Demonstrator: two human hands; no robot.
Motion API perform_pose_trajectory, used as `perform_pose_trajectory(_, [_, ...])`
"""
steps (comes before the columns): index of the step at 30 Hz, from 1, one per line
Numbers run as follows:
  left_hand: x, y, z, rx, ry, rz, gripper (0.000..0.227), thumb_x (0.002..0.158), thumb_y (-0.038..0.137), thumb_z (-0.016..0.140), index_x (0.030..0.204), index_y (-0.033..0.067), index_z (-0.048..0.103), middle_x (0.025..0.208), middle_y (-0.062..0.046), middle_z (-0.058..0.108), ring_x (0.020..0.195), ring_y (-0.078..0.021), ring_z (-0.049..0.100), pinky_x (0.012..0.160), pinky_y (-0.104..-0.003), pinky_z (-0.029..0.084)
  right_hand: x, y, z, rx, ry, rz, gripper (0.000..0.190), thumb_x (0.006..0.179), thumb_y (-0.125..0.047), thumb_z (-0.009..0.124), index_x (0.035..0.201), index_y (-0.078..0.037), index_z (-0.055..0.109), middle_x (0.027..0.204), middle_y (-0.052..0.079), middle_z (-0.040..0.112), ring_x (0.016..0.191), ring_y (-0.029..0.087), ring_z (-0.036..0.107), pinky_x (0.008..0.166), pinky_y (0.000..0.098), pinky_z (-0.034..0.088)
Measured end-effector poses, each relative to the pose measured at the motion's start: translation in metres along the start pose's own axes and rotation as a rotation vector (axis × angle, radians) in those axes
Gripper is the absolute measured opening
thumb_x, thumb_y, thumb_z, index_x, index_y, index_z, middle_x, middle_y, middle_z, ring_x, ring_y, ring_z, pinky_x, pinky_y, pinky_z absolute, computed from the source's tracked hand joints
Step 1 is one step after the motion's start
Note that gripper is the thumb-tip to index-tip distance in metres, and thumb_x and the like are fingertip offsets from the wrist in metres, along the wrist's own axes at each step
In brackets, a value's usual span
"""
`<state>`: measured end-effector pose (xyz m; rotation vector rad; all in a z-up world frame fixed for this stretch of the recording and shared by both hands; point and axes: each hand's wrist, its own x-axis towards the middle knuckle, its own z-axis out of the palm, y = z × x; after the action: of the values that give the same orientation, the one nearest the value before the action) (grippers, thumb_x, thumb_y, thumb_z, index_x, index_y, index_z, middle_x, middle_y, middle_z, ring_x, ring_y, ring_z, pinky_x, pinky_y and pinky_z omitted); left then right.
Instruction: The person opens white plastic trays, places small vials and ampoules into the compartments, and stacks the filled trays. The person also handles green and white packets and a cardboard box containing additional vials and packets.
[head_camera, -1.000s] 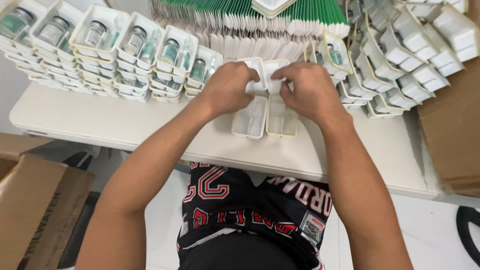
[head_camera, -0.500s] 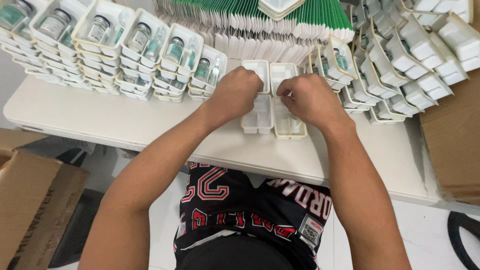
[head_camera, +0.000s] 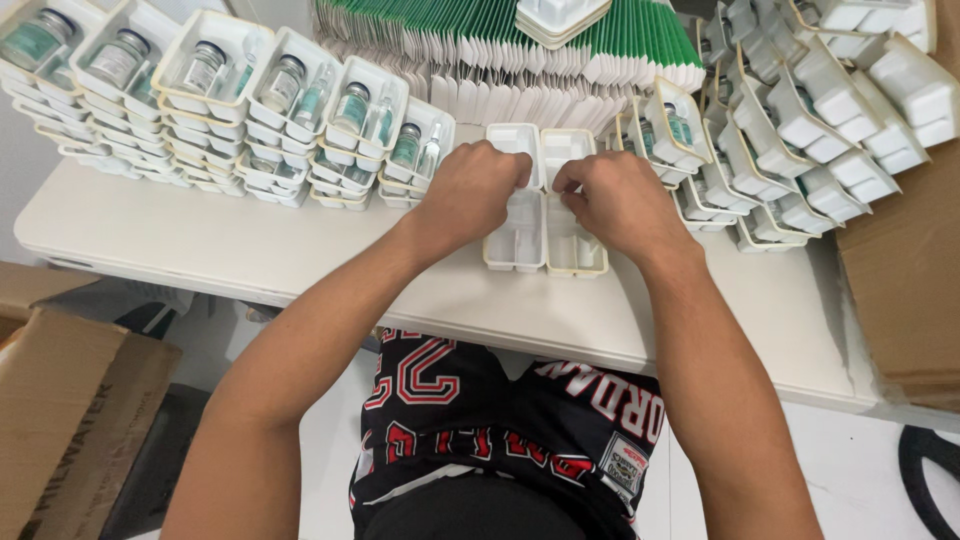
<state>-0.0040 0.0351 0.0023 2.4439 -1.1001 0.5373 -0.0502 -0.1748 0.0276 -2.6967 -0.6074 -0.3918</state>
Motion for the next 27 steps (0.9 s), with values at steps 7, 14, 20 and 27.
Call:
perform_pose_trajectory(7, [-0.002, 0.003, 0.003, 0.046, -0.005, 0.005, 0.018, 0.072, -0.007, 0.065, 0.081, 0.0054, 0.074, 0.069, -0.018, 0.07, 0.07, -0.0368, 0.069, 0.068, -0.051, 0.053, -0.001, 0.001, 0.0, 0.016, -0.003, 0.021, 0.016, 0.079, -0.005, 0.078, 0.095, -0.007, 0.079, 0.09, 0.015, 0.077, 0.083, 0.032, 0.074, 0.08, 0.0423, 0.056])
perform_pose_trajectory(14, [0.003, 0.012, -0.008, 0.004, 0.022, 0.002, 0.014, 0.078, -0.003, 0.067, 0.088, 0.0053, 0.074, 0.074, -0.019, 0.07, 0.075, -0.0377, 0.069, 0.071, -0.052, 0.052, -0.001, 0.001, -0.001, 0.017, 0.084, -0.066, 0.016, 0.081, -0.008, 0.08, 0.097, -0.007, 0.08, 0.088, 0.015, 0.076, 0.08, 0.031, 0.073, 0.078, 0.0418, 0.057])
perform_pose_trajectory(20, [0.054, 0.074, -0.045, -0.151, 0.344, 0.143, 0.024, 0.085, -0.007, 0.061, 0.107, 0.0021, 0.067, 0.094, -0.015, 0.072, 0.093, -0.0396, 0.067, 0.079, -0.051, 0.053, -0.018, -0.016, -0.064, 0.147, 0.591, -0.215, 0.014, 0.095, -0.006, 0.077, 0.109, -0.006, 0.077, 0.097, 0.01, 0.077, 0.085, 0.025, 0.072, 0.076, 0.0346, 0.056])
perform_pose_trajectory(27, [0.141, 0.196, -0.024, -0.478, 0.508, 0.435, 0.018, 0.095, -0.001, 0.063, 0.112, 0.005, 0.064, 0.106, -0.015, 0.072, 0.103, -0.039, 0.068, 0.084, -0.047, 0.052, -0.132, 0.015, -0.191, -0.317, 0.671, -0.162, 0.013, 0.102, -0.004, 0.066, 0.113, -0.003, 0.072, 0.098, 0.009, 0.073, 0.088, 0.023, 0.071, 0.078, 0.0331, 0.054])
